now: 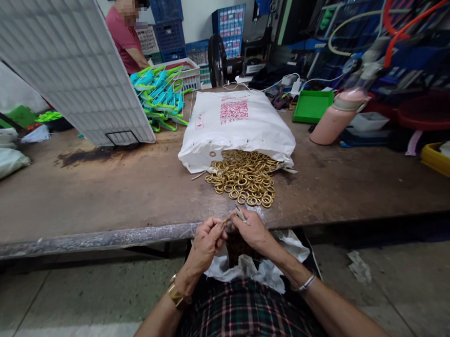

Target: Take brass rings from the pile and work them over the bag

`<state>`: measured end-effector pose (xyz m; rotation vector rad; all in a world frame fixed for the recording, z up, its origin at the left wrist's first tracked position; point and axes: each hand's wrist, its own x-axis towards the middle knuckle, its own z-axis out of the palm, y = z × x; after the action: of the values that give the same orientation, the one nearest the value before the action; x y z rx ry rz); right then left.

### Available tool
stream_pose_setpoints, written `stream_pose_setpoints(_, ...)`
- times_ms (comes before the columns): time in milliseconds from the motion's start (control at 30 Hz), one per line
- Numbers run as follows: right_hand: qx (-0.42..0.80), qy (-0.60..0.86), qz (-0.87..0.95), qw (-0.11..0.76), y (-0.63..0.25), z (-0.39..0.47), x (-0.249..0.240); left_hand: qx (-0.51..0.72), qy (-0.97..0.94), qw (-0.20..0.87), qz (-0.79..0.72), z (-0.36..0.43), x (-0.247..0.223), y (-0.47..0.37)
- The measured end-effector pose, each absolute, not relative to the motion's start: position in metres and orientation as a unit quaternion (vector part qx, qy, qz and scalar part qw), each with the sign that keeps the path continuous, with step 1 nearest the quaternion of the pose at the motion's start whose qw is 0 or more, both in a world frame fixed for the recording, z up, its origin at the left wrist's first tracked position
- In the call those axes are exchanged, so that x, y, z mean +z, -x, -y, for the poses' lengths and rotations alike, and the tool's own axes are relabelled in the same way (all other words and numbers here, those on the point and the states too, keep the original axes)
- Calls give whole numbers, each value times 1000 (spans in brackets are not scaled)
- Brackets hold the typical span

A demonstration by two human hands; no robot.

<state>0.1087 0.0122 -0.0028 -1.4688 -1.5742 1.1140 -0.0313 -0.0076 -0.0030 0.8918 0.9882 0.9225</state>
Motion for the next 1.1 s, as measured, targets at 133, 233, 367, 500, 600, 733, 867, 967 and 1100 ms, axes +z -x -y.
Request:
stream_pose_setpoints(133,306,555,728,261,-110,-6,-4,420,-423,660,-457,7,-2,32)
stream_pose_setpoints(233,247,547,778,186,-108,-1,-6,419,-437,645,-466,7,-1,32)
stream_pose_setpoints(367,208,564,793,101,-106,-1,-3,419,-454,627,-474,7,-3,32)
stream_pose_setpoints(500,183,589,786,42,-106,-4,2,425,-458,614,-482,13,1,32)
stream_pose_setpoints(600,158,627,762,34,-110,-11,3,410,-435,658,-458,22,9,30)
stream_pose_setpoints(733,113,667,733,64,-115,-25,-2,404,-364,733,-409,29,12,27)
stream_pose_setpoints(867,56,686,720,88,-116,-44,-5,410,-300,764,-399,27,6,27)
stream_pose_setpoints(967,37,691,718,75,-115,-56,-7,418,-273,771,-395,25,4,29)
stream_pose_setpoints(1100,36,696,716,52,-111,-63,-9,424,-223,793,-376,23,4,34)
